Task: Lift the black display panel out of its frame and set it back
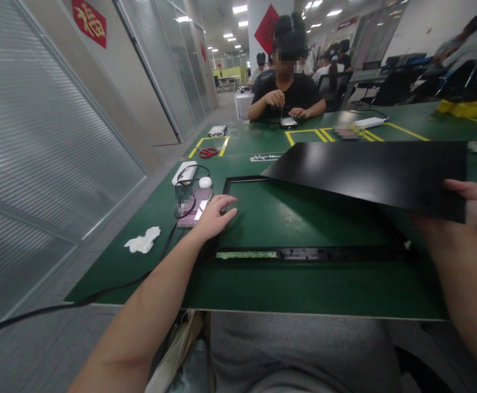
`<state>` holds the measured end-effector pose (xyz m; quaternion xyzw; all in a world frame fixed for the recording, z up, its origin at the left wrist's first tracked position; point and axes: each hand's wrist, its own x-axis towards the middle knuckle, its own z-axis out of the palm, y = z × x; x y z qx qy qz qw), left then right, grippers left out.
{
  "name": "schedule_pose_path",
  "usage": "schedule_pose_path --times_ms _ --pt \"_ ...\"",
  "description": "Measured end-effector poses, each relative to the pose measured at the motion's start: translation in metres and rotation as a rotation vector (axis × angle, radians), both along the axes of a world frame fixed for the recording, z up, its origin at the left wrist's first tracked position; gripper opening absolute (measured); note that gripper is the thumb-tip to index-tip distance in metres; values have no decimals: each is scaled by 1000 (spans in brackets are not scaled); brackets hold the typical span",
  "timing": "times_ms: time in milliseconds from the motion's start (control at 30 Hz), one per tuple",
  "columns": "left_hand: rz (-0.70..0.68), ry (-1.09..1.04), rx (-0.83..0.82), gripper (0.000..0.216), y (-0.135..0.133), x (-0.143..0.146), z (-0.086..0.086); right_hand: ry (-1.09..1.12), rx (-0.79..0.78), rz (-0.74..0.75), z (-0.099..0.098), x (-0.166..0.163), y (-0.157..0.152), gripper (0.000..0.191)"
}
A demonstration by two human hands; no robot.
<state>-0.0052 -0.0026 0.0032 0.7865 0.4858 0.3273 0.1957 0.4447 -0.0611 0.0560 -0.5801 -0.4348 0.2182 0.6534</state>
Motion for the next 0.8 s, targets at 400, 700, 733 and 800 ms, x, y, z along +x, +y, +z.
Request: schedule_pose_path --times_ms 400,700,733,800 --pt "-56 125 37 34 -3 2 1 746 380 73 -2 17 3 18" --pt "-81 143 29 33 -5 3 4 742 341 -18 -4 30 0 1" --pt "-84 147 31 33 -5 3 3 747 334 -43 -3 30 0 2" --pt "-94 160 41 33 -4 3 3 761 314 -92 -3 31 1 2"
